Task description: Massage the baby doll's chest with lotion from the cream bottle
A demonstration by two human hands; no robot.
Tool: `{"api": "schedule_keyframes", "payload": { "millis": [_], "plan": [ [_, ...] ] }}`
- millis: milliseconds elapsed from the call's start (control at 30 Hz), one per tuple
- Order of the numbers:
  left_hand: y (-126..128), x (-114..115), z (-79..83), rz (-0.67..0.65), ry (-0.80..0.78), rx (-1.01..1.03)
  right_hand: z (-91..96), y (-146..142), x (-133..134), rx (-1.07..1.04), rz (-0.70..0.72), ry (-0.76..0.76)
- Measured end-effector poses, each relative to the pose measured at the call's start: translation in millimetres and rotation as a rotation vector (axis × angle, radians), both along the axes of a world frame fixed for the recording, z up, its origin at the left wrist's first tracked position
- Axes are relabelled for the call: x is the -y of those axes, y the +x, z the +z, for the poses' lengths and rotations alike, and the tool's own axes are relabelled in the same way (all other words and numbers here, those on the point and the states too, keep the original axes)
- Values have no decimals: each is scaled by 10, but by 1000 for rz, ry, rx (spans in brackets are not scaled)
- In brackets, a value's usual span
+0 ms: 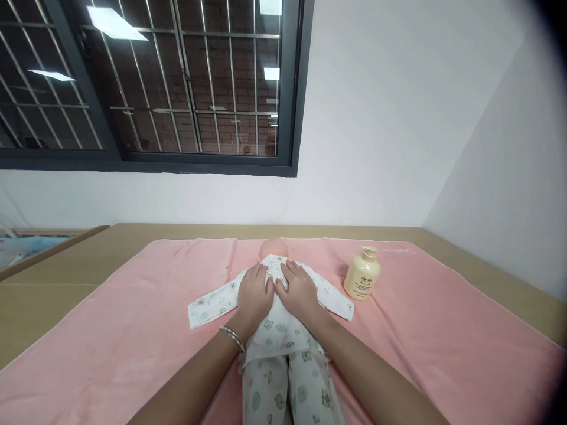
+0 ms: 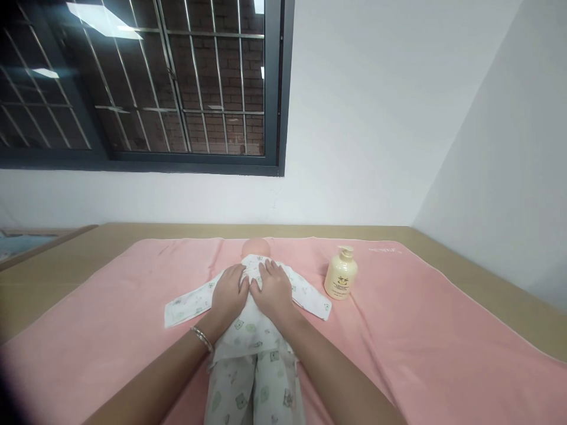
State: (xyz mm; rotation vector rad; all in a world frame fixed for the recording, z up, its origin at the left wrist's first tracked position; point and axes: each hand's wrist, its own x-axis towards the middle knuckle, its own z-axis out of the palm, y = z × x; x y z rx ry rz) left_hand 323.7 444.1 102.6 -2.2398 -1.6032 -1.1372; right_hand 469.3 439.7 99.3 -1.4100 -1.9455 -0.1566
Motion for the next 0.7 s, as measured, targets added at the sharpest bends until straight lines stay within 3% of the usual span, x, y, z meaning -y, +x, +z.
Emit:
{"api": "schedule_keyframes", "payload": {
  "millis": [167,467,700],
  "plan": [
    [14,-39,-34,38,-86,28,6,18,-64,6,47,-97],
    [11,-23,-24,30,-80,41,31,11,-38,20,33,-95],
    [37,59,38,140,-49,62,104,-31,110,73,-110,-41]
  ]
}}
